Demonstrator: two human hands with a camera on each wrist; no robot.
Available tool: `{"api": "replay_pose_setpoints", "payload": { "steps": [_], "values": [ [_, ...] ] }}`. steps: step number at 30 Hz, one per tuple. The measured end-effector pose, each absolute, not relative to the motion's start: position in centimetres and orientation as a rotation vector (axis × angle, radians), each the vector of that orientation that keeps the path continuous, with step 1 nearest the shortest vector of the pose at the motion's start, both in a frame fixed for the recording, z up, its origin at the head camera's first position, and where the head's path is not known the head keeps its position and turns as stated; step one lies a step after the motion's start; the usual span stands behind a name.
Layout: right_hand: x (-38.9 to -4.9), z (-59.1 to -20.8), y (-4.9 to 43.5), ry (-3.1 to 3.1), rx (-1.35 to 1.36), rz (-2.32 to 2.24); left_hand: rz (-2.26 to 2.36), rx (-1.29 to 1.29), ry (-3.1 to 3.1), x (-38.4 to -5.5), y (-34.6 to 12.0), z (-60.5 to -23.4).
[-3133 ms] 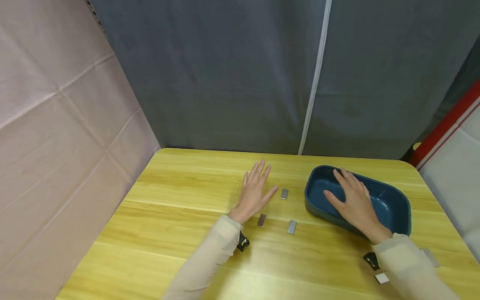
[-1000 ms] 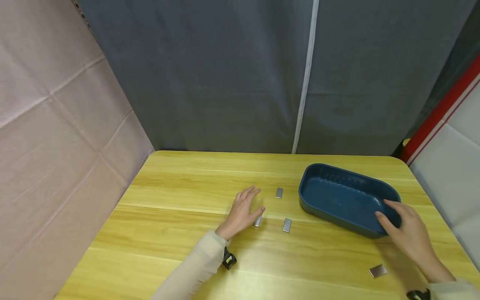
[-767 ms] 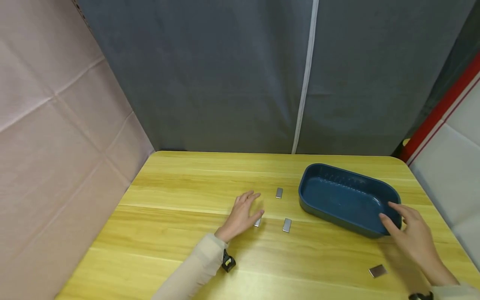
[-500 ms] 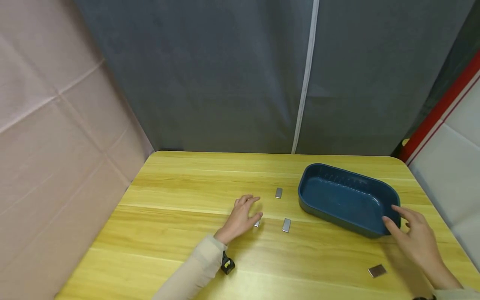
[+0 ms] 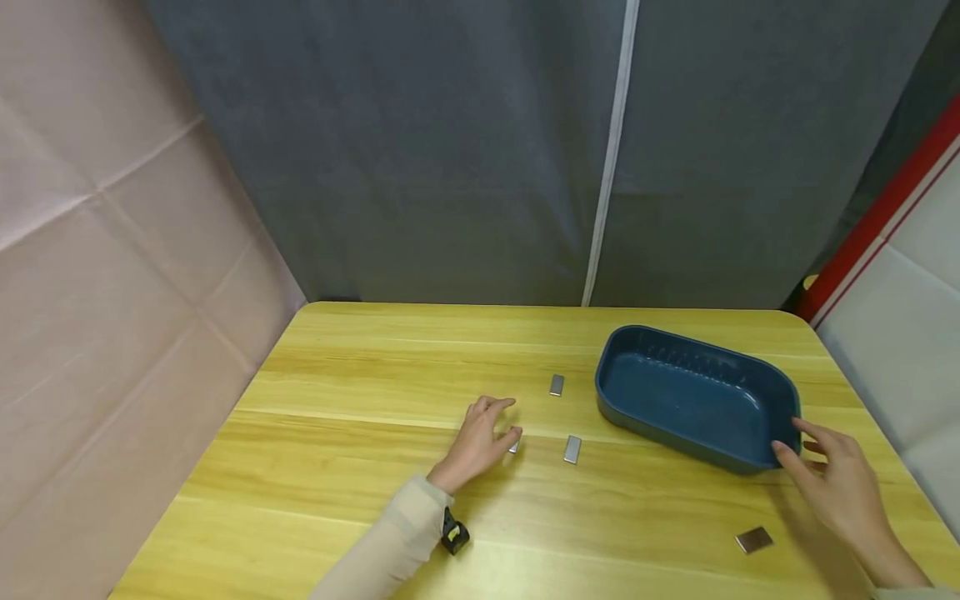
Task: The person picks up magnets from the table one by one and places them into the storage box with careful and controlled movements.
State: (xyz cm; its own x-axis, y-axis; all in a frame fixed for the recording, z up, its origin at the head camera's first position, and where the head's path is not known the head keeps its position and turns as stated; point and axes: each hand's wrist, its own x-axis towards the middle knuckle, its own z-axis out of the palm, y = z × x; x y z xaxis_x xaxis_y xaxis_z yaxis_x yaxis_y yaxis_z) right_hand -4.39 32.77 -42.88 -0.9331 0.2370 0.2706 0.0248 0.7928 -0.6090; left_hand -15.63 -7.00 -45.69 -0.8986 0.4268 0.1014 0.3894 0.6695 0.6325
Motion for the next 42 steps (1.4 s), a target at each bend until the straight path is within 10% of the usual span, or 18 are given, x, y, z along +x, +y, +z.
{"api": "replay_pose_setpoints", "payload": {
  "steps": [42],
  "values": [
    [-4.2, -44.7, 32.8, -2.562, -0.491, 1.112, 0.927, 0.566, 2.780, -15.5, -7.1, -46.6]
  ]
}}
